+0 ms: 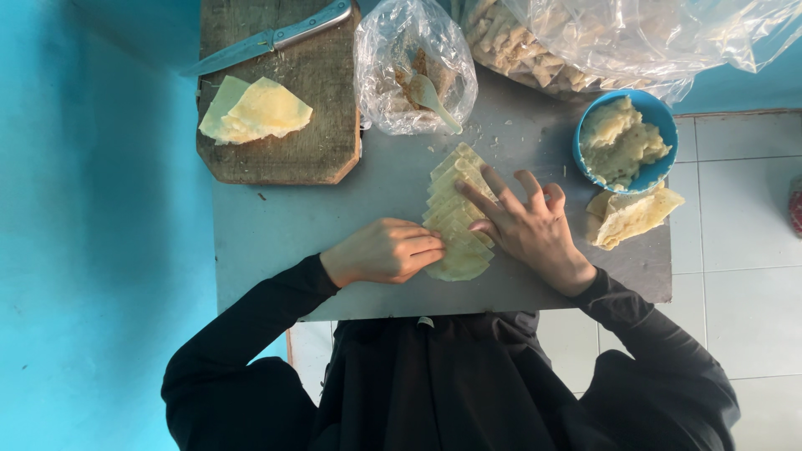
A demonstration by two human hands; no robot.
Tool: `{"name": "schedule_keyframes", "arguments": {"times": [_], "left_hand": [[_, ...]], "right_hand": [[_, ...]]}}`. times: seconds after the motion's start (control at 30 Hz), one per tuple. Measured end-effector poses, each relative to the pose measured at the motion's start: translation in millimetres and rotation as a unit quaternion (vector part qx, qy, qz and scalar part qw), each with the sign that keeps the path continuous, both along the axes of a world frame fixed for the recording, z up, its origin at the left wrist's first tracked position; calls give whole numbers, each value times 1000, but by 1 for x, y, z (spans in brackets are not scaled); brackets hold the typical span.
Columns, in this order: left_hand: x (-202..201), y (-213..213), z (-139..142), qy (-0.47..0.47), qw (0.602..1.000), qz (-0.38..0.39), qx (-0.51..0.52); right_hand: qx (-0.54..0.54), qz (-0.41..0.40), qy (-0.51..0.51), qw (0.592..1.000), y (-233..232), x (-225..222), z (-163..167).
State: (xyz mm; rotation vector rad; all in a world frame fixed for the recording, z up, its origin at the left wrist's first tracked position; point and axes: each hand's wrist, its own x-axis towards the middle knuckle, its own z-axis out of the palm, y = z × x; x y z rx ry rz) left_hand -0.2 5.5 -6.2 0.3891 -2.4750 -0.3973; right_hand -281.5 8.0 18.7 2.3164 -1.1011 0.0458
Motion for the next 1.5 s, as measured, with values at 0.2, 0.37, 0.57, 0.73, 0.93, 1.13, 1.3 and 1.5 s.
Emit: {"name": "schedule_keyframes", "arguments": {"times": [0.2,0.37,0.57,0.73,0.93,1.13,1.3,1.5], "left_hand": [[-1,-1,0,2,1000,1,4],[0,-1,1,-4,1000,-2,2],[0,-2,2,2,1000,1,5],[-1,-2,2,5,1000,0,12],[0,-2,1,7,1000,-5,8],[0,-1,1,3,1000,-2,5],[0,-1,1,3,1000,-4,9],[0,-2,0,6,1000,-3,7]], "right_hand": [[-34,3,17,999,-4,-2,1],[-39,-3,28,999,-7,-3,1],[-46,-18,10,999,-10,-1,3],[128,-38,-155,979,-12,-2,18],[296,-17,-268,916,-13,7,20],[148,-23,-130,980,-8,7,10],[165,-27,-139,976,-9,-4,10],[113,-40,-94,988,-11,-10,8]]}}
